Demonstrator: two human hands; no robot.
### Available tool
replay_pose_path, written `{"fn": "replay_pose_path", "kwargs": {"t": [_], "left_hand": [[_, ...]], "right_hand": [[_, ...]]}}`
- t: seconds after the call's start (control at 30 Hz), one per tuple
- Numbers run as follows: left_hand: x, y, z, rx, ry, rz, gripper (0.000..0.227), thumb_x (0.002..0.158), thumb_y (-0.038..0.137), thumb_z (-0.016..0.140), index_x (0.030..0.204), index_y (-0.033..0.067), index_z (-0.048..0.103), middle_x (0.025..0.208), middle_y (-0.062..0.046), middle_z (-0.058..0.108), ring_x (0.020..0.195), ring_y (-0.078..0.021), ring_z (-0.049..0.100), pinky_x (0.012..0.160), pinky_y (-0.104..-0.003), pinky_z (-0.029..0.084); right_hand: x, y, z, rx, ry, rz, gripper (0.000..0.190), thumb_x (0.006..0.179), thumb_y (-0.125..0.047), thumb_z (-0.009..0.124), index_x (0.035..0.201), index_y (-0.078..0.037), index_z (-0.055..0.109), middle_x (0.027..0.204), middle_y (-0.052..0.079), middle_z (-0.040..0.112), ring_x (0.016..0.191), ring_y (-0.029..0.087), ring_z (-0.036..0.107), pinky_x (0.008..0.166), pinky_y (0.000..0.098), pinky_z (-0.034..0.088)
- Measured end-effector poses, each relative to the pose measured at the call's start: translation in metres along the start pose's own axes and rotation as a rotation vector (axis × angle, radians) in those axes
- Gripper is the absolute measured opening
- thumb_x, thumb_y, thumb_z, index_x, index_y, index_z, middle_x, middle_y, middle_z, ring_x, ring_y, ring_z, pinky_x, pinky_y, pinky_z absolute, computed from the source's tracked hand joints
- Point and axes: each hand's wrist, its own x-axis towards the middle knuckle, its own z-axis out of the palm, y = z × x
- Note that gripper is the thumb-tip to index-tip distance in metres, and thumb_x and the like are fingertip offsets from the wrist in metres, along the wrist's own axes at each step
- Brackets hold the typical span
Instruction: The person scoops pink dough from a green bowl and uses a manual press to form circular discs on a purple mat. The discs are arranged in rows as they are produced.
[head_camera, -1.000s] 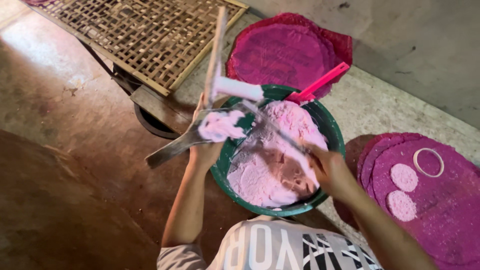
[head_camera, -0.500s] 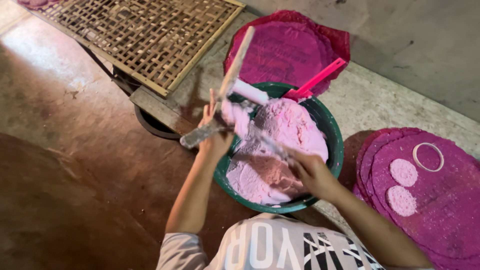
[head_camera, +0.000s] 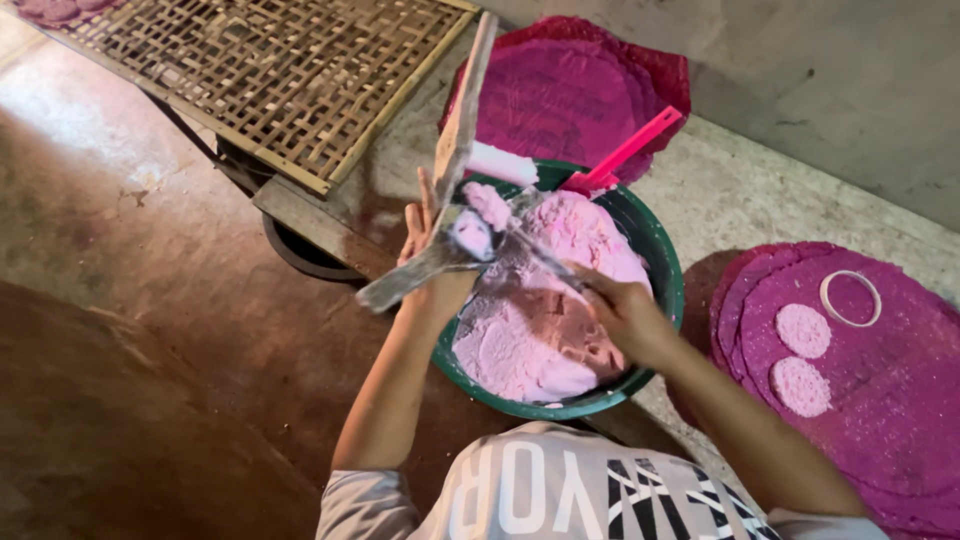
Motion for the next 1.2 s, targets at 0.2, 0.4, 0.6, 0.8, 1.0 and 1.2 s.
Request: {"fn": "replay_pose_path", "kwargs": {"t": [0.2, 0.4, 0.6, 0.8, 1.0, 1.2], "left_hand": [[-0.002, -0.014, 0.014, -0.506, 0.056, -0.082, 0.073, 0.09, 0.013, 0.068, 0.152, -0.006, 0.036, 0.086, -0.009, 0.066, 0.084, -0.0216, 0.063, 0.08, -0.034, 0.055], [-0.008, -0.005, 0.019, -1.451, -0.02, -0.673, 0.029, 0.085, -0.001, 0.065, 0.111, 0.0105, 0.06, 0.084, -0.001, 0.06, 0.066, -0.0133, 0.06, 0.059, -0.031, 0.051], [-0.002, -0.009, -0.029, -0.143, 0.335, 0.243, 0.029, 0.082, 0.019, 0.073, 0.106, 0.0198, 0.056, 0.127, -0.021, 0.067, 0.089, -0.0287, 0.07, 0.067, -0.035, 0.057], [-0.02, 0.019, -0.026, -0.335, -0.255, 0.036, 0.086, 0.074, 0.028, 0.082, 0.151, 0.0087, 0.047, 0.112, -0.016, 0.068, 0.095, -0.0325, 0.067, 0.079, -0.047, 0.055], [-0.049, 0.012, -0.02, -0.644, -0.377, 0.007, 0.067, 0.08, 0.024, 0.084, 0.14, 0.0084, 0.057, 0.123, -0.015, 0.07, 0.11, -0.0301, 0.069, 0.095, -0.038, 0.052], [-0.031, -0.011, -0.031, -0.297, -0.215, 0.119, 0.061, 0.083, 0.029, 0.084, 0.134, 0.0105, 0.057, 0.143, -0.015, 0.061, 0.115, -0.0306, 0.066, 0.09, -0.042, 0.054]], "right_hand": [[-0.004, 0.005, 0.014, -0.089, 0.049, -0.372, 0.054, 0.093, 0.001, 0.055, 0.146, -0.01, 0.056, 0.073, 0.019, 0.062, 0.057, 0.018, 0.06, 0.06, 0.0306, 0.052], [-0.008, 0.019, 0.021, -0.128, 0.404, -0.581, 0.048, 0.098, -0.002, 0.057, 0.146, -0.01, 0.055, 0.088, 0.021, 0.067, 0.076, 0.021, 0.067, 0.069, 0.0334, 0.054], [-0.022, -0.076, -0.054, -0.461, 0.073, -0.107, 0.038, 0.095, -0.028, 0.064, 0.132, -0.032, 0.07, 0.068, 0.012, 0.073, 0.051, 0.021, 0.066, 0.056, 0.0389, 0.054], [-0.003, -0.123, -0.065, -1.1, -0.062, -0.359, 0.03, 0.095, -0.033, 0.06, 0.123, -0.03, 0.072, 0.074, 0.009, 0.07, 0.063, 0.026, 0.067, 0.051, 0.0423, 0.052], [-0.026, -0.111, -0.029, -1.166, 0.049, -1.024, 0.05, 0.086, -0.055, 0.058, 0.099, -0.007, 0.062, 0.085, 0.006, 0.064, 0.068, 0.021, 0.066, 0.058, 0.0331, 0.054], [-0.058, -0.142, -0.078, -1.398, -0.043, -0.607, 0.022, 0.081, -0.013, 0.063, 0.102, -0.01, 0.066, 0.084, 0.005, 0.064, 0.064, 0.019, 0.067, 0.052, 0.032, 0.055]]}}
